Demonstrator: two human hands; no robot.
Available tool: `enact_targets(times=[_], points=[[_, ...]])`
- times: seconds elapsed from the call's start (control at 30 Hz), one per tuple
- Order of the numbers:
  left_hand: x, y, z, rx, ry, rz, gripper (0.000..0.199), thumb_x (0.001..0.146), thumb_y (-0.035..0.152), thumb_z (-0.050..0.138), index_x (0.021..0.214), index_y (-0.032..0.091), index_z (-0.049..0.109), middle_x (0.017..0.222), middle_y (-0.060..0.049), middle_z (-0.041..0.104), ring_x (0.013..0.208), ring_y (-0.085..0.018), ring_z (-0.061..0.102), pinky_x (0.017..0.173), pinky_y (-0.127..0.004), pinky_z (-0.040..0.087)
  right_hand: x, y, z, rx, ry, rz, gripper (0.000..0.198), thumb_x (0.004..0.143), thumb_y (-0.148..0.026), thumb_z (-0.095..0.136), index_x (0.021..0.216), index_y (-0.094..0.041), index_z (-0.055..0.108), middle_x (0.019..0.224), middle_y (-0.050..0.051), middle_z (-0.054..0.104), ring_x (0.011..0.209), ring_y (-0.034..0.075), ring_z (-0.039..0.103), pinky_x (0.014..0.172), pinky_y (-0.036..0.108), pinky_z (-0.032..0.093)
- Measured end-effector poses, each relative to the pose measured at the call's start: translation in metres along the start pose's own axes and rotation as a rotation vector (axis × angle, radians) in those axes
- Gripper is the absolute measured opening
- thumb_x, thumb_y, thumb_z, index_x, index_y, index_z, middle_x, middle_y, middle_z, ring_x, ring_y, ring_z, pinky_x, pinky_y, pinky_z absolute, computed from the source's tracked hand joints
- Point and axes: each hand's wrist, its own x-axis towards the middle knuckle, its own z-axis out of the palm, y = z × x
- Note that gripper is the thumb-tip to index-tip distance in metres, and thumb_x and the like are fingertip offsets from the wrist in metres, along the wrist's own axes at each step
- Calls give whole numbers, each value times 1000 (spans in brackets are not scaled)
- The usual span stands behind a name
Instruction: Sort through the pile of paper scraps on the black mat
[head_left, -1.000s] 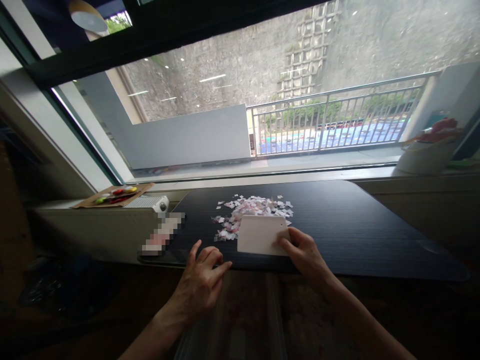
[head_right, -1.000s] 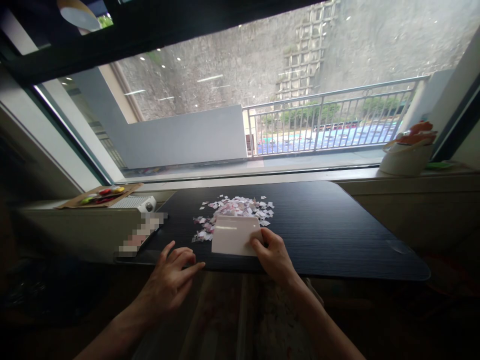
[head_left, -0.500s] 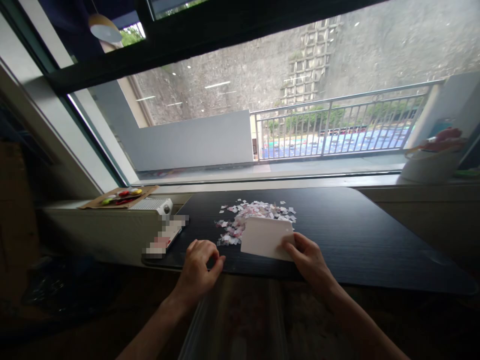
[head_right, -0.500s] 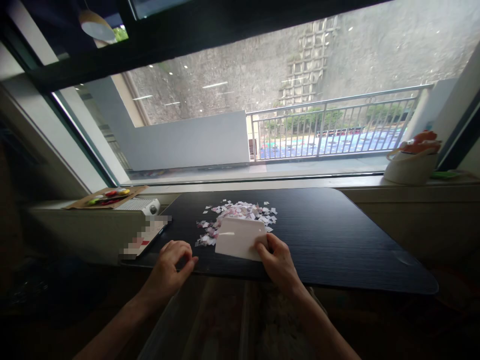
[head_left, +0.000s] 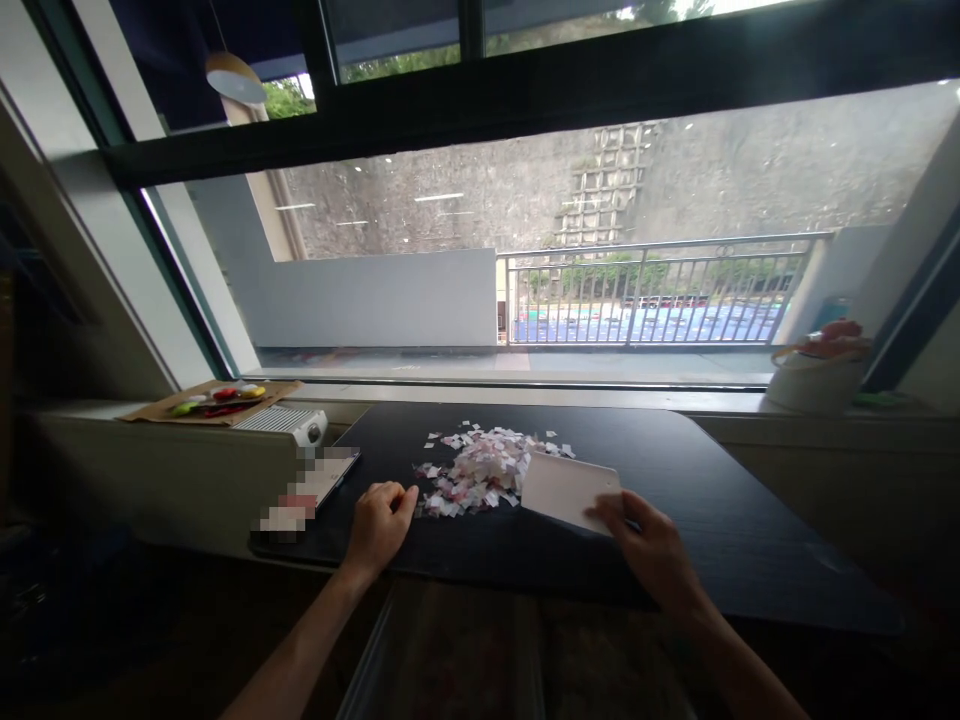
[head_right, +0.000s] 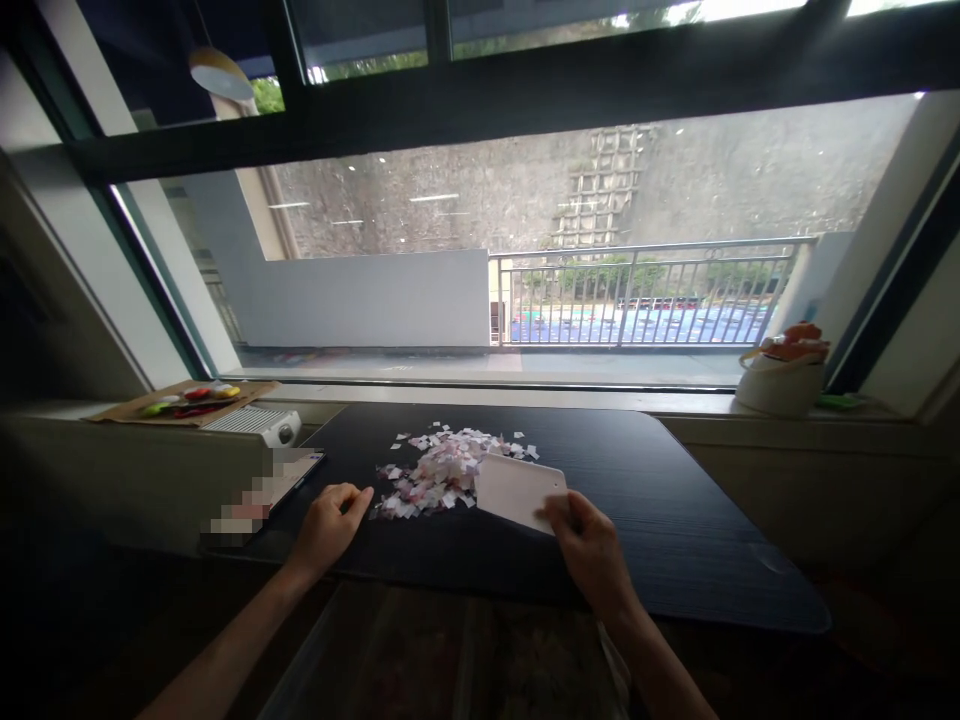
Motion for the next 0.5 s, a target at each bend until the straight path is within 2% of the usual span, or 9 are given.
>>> enact_targets(times=[0.23,0.4,0.5], points=[[1,3,0,-8,4,28,29,79,38,46,55,22,52,59,-1,62,68,-20,58,70,-33,43,8,-13,12,-21,-48,-87,26,79,-42,52,84,-19,62,87,9,74,87,26,66,81,39,47],[0,2,0,-15,2,45,25,77,35,47,59,22,56,64,-2,66,71,-21,60,72,-35,44,5,-14,5,-60,-119,-112,20,78,-39,54,76,-20,60,80,7,73,81,25,67,75,36,49],[0,2,2,-32,10,46,23,77,34,47,62,21,59,68,-3,67,74,-22,61,75,-37,45,4,-12,-2,-63,-58,-123,20,79,-39,55,77,-20,61,78,5,73,79,23,68,73,34,49]])
